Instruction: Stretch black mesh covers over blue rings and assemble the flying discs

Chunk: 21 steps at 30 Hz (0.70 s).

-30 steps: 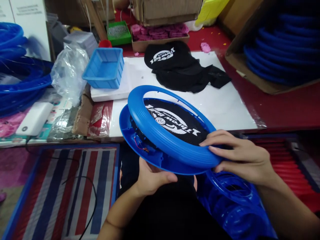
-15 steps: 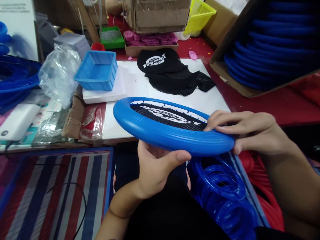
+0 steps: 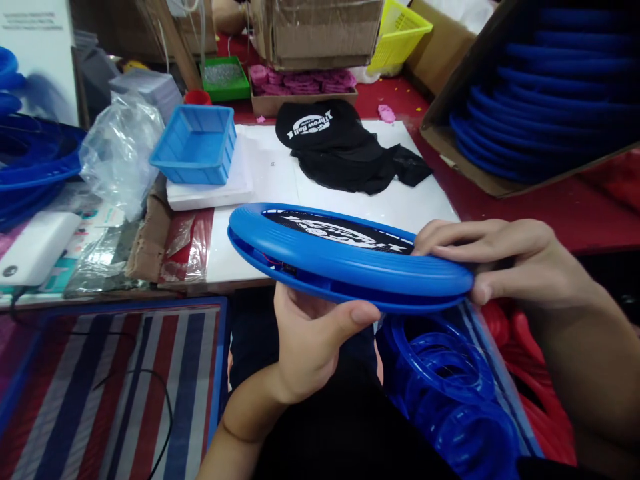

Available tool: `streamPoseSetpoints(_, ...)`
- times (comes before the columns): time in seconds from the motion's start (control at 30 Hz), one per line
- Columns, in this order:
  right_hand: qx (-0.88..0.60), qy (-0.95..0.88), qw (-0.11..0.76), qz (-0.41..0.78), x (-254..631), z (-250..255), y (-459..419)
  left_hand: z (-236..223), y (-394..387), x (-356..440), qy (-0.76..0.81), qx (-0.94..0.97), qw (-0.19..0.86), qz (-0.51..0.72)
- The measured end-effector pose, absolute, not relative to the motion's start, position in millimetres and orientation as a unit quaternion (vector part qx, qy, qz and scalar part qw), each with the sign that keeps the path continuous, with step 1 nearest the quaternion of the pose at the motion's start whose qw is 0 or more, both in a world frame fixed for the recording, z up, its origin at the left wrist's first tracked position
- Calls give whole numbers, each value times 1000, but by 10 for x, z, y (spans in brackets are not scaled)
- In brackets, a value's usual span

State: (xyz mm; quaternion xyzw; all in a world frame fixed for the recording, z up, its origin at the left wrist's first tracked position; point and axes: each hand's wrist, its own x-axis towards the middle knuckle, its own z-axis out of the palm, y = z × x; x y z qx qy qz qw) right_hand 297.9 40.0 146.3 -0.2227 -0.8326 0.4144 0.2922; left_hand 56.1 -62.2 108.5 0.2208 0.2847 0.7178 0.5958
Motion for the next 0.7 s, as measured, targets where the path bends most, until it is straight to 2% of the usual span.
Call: streamPoseSetpoints(0.7, -174, -886, 246, 354, 2913, 1590, 344, 1015, -696, 539, 299, 219, 596, 712)
